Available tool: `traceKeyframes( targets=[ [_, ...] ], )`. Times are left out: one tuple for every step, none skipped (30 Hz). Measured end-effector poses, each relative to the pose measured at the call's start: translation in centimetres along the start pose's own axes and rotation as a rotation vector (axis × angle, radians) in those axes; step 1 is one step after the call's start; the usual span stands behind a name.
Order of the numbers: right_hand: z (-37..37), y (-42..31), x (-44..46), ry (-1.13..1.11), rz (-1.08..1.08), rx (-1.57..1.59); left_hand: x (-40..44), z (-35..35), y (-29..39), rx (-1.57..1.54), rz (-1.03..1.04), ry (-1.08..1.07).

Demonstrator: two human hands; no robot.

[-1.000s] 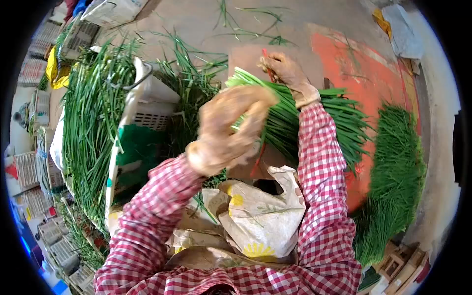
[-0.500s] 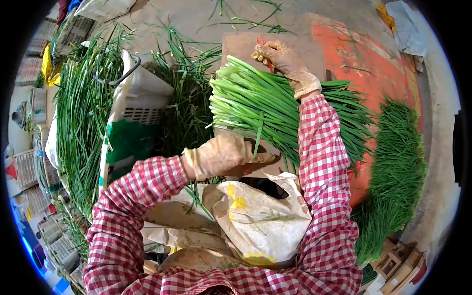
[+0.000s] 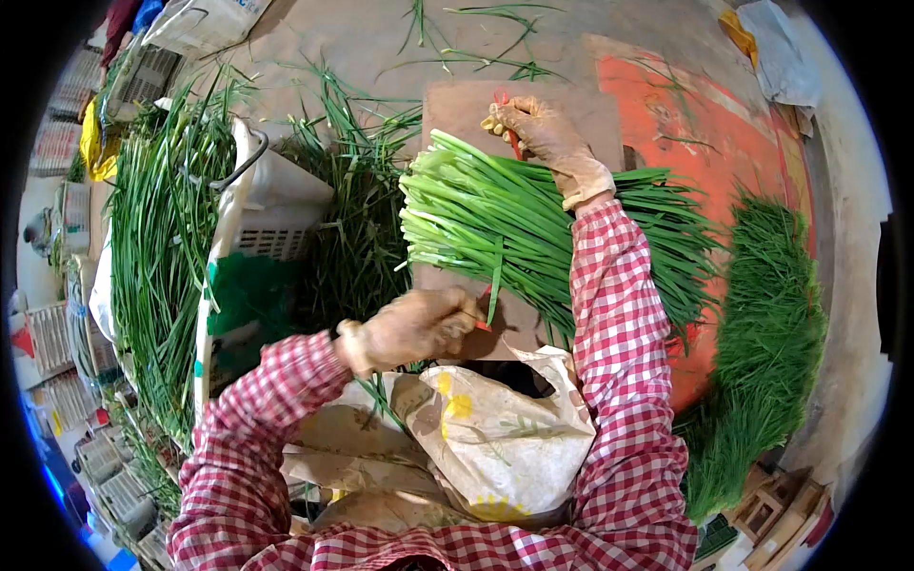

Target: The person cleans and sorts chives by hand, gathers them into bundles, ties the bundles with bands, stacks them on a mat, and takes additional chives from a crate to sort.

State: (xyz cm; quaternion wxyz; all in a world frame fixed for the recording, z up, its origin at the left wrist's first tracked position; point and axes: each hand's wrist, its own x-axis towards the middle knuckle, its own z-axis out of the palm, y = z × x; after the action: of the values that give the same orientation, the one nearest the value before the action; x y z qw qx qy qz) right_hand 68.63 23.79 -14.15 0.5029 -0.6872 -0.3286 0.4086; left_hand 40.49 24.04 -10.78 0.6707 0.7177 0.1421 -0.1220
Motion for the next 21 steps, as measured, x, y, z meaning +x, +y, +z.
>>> traceKeyframes(
  targets=[
    [0.0, 0.0, 0.0, 0.025, 0.033, -0.026, -1.3, -0.2, 1.3, -0.324, -0.206, 0.051],
    [-0.1, 0.1, 0.0, 0.03, 0.034, -0.021, -2.6, -0.5, 2.7, -0.428, -0.156, 0.145],
    [-0.1, 0.2, 0.0, 0.034, -0.011, -0.052, -2.9, 0.0, 3.2, -0.527, -0.169, 0.259],
    [0.0, 0.2, 0.0, 0.031, -0.055, -0.086, -2.9, 0.0, 4.1, -0.499, -0.23, 0.237],
    [0.0, 0.2, 0.0, 0.02, -0.058, -0.087, -2.4, 0.1, 5.9, -0.474, -0.286, 0.222],
    [-0.1, 0.1, 0.0, 0.007, -0.033, -0.138, -1.4, 0.8, 6.6, -0.509, -0.326, 0.229],
    [-0.3, -0.2, 0.1, -0.002, -0.01, -0.19, -0.4, 1.0, 6.3, -0.633, -0.25, 0.148],
    [-0.3, -0.1, 0.1, -0.003, -0.019, -0.191, 0.7, 1.6, 6.2, -0.73, -0.275, 0.131],
    [-0.3, 0.1, 0.0, 0.006, -0.045, -0.21, 1.4, 1.9, 6.1, -0.827, -0.298, 0.112],
    [-0.4, 0.3, 0.1, 0.018, -0.069, -0.229, 1.3, 1.9, 5.6, -0.895, -0.216, 0.099],
    [-0.4, 0.4, 0.3, 0.022, -0.071, -0.228, 0.7, 1.8, 5.8, -0.891, -0.214, 0.097],
    [-0.4, 0.5, 0.4, 0.028, -0.054, -0.243, -0.3, 1.5, 6.0, -0.992, -0.221, 0.172],
    [-0.4, 0.7, 0.5, 0.034, -0.037, -0.256, -1.4, 1.1, 6.0, -1.093, -0.229, 0.25],
    [-0.4, 0.7, 0.5, 0.033, -0.036, -0.251, -2.7, 0.6, 5.4, -1.168, -0.258, 0.261],
    [-0.5, 0.6, 0.5, 0.02, -0.019, -0.249, -4.0, -0.1, 4.5, -1.244, -0.287, 0.274],
    [-0.4, 0.5, 0.5, 0.007, -0.002, -0.247, -5.2, -0.8, 3.3, -1.233, -0.198, 0.204],
    [-0.4, 0.5, 0.5, 0.004, -0.001, -0.241, -6.0, -1.3, 2.4, -1.218, -0.109, 0.134],
    [-0.4, 0.5, 0.4, -0.001, -0.018, -0.22, -6.4, -1.4, 1.9, -1.153, -0.187, 0.236],
    [-0.4, 0.5, 0.4, -0.008, -0.035, -0.201, -6.4, -1.6, 1.1, -1.03, -0.166, 0.259],
    [-0.2, 0.1, 0.1, -0.01, -0.036, -0.2, -6.4, -1.8, 0.8, -0.885, -0.173, 0.395],
    [-0.2, -0.3, -0.3, 0.006, -0.02, -0.176, -6.7, -2.9, 0.6, -0.952, -0.039, 0.339]
  ],
)
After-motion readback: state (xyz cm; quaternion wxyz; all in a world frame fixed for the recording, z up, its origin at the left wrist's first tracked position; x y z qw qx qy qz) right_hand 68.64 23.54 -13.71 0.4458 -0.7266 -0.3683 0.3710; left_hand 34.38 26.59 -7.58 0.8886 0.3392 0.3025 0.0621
